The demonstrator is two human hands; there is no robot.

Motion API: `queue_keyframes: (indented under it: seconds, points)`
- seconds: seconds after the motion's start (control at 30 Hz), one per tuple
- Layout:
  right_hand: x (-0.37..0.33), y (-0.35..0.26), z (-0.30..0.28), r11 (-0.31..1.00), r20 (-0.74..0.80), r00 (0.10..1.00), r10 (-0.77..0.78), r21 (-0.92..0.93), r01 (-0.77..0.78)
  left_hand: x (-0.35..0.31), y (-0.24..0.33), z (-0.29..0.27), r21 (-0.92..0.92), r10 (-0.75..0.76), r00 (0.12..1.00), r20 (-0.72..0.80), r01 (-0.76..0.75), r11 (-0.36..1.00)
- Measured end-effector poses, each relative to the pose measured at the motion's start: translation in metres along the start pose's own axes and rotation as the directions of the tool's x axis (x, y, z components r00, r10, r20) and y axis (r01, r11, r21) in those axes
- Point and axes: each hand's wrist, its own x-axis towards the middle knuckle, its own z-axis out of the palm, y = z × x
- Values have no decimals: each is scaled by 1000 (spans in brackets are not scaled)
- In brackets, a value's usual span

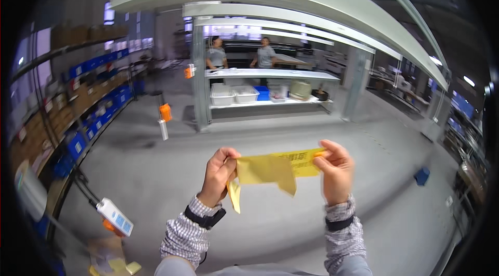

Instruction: The person repeatedly peels yellow adhesive labels from a stack and applies them to the underside of a white overhead fixture. They handle the labels one at a time, smoothing them onto the surface, and continue this process throughout the clip.

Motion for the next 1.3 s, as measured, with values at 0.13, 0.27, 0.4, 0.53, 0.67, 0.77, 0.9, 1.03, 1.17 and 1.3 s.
queue_keyframes:
  seconds: [0.13, 0.27, 0.4, 0.53, 0.67, 0.77, 0.9, 1.03, 1.17, 1.3]
  points:
    - [44, -15, 3, 983, -4, 988, -153, -100, 152, 14, 19, -48, 133, 192, 977, -90, -179, 975]
    - [93, -25, 10, 933, 60, 959, -276, -222, 283, 18, 44, -97, 300, 261, 932, -252, -182, 937]
    - [129, -22, 36, 900, 177, 928, -329, -239, 365, 7, 45, -124, 515, 170, 986, -4, -143, 845]
    - [152, -4, 67, 643, 265, 803, -534, -490, 589, 21, 14, -60, 665, 142, 960, 243, -271, 696]
    - [158, 6, 106, 370, 375, 641, -670, -579, 726, 40, 7, -15, 798, 212, 973, 94, -201, 568]
    - [157, 4, 125, 348, 417, 623, -662, -564, 749, 51, -1, 2, 851, 308, 950, 44, -197, 487]
    - [163, 2, 136, 341, 448, 588, -673, -518, 785, 58, -10, 9, 874, 447, 894, -42, -184, 449]
    - [149, 5, 155, 193, 438, 513, -738, -591, 783, 61, -2, 29, 848, 566, 820, -83, -241, 473]
    - [131, 0, 162, 234, 474, 545, -692, -568, 789, 62, 8, 37, 752, 630, 761, -156, -322, 575]
    - [125, -3, 153, 254, 456, 499, -737, -497, 830, 47, 20, 40, 695, 672, 702, -234, -363, 621]
